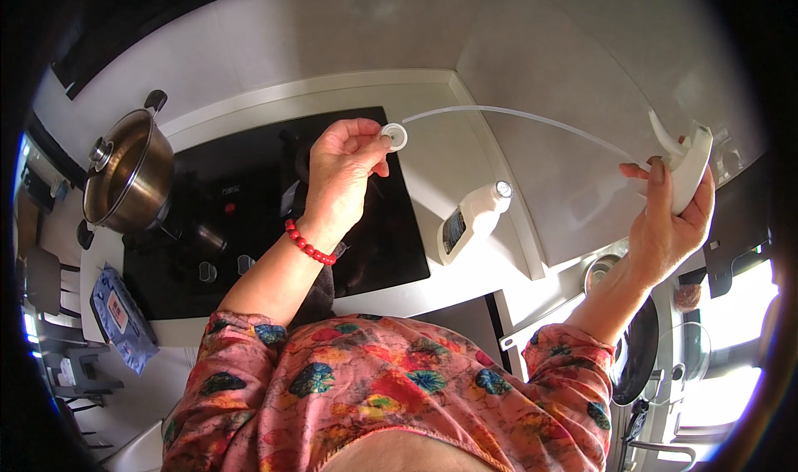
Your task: The person disassembles a white spray bottle by unscrewing the nozzle and removing the dip tube. They then reassemble the bottle by inserting the tube back into the nozzle and screwing it onto the bottle.
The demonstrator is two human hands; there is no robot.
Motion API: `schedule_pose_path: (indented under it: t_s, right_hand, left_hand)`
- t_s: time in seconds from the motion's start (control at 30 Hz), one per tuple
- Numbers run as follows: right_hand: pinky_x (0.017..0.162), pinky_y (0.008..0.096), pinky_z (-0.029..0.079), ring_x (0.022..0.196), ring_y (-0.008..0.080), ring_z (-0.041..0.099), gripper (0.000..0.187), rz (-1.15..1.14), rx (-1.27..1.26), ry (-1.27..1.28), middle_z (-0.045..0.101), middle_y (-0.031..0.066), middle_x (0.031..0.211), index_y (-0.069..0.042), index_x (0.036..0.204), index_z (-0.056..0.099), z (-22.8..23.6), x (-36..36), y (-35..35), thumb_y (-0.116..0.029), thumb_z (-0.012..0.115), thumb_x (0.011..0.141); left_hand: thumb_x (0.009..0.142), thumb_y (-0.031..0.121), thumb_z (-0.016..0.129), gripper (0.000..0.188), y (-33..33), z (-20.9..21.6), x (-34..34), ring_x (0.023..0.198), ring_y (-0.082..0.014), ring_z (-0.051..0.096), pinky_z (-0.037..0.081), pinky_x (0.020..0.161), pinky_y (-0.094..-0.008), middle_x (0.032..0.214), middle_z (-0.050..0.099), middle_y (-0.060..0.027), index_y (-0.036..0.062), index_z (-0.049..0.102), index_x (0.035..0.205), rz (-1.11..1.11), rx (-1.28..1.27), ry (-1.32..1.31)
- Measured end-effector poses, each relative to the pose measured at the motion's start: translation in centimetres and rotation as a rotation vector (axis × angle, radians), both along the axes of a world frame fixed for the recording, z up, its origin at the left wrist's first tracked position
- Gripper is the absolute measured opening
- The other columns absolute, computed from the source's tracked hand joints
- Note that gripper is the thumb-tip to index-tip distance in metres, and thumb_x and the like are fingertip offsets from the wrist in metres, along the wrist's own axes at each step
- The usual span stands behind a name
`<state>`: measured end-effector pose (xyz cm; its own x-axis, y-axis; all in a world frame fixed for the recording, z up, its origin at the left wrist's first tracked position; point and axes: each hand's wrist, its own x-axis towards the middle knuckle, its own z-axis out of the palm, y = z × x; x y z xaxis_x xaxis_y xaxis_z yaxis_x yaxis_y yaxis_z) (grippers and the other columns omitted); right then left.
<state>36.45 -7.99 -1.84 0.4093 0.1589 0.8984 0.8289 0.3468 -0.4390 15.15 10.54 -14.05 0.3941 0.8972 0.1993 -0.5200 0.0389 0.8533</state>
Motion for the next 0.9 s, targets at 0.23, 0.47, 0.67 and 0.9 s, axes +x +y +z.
schedule_pose_path:
  t_s: [0.23, 0.47, 0.67, 0.9]
  right_hand:
    - [0.061, 0.0349, 0.061, 0.083, 0.0232, 0.066, 0.034, -0.046, -0.013, -0.019, 0.061, 0.0171, 0.107, 0.0, 0.111, 0.056, -0.1, 0.1, -0.1, 0.002, 0.064, 0.079]
    - [0.061, 0.0346, 0.061, 0.083, 0.0232, 0.066, 0.034, -0.031, 0.007, -0.01, 0.062, 0.0166, 0.106, 0.001, 0.111, 0.056, -0.3, -0.3, -0.4, 0.001, 0.064, 0.078]
    - [0.061, 0.0345, 0.061, 0.076, 0.0156, 0.062, 0.036, -0.067, -0.012, -0.027, 0.06, 0.0156, 0.104, 0.007, 0.113, 0.053, -0.3, -1.1, -0.5, 0.004, 0.062, 0.079]
    - [0.062, 0.0355, 0.061, 0.078, 0.0191, 0.064, 0.037, -0.068, -0.038, -0.113, 0.059, 0.0177, 0.106, 0.008, 0.113, 0.051, -0.8, -1.5, -0.5, 0.009, 0.059, 0.077]
  left_hand:
    - [0.079, -0.001, 0.064, 0.017, 0.1, 0.0, 0.4, 0.059, -0.0123, 0.056, 0.046, 0.053, -0.0229, 0.081, 0.063, -0.0097, -0.003, 0.055, 0.094, 0.003, -0.03, -0.027]
    - [0.08, 0.0, 0.063, 0.018, 0.0, 0.1, 0.5, 0.062, -0.0134, 0.056, 0.047, 0.057, -0.0243, 0.083, 0.062, -0.0097, -0.0017, 0.055, 0.096, -0.018, -0.029, 0.009]
    - [0.08, 0.0, 0.063, 0.018, -0.1, 0.2, 0.7, 0.062, -0.0136, 0.056, 0.047, 0.057, -0.0247, 0.082, 0.062, -0.0099, -0.0018, 0.055, 0.096, -0.027, -0.036, 0.008]
    - [0.08, 0.0, 0.064, 0.016, 0.2, -0.2, 0.9, 0.061, -0.0138, 0.056, 0.047, 0.056, -0.0253, 0.082, 0.062, -0.0098, -0.0008, 0.055, 0.094, -0.029, -0.023, -0.011]
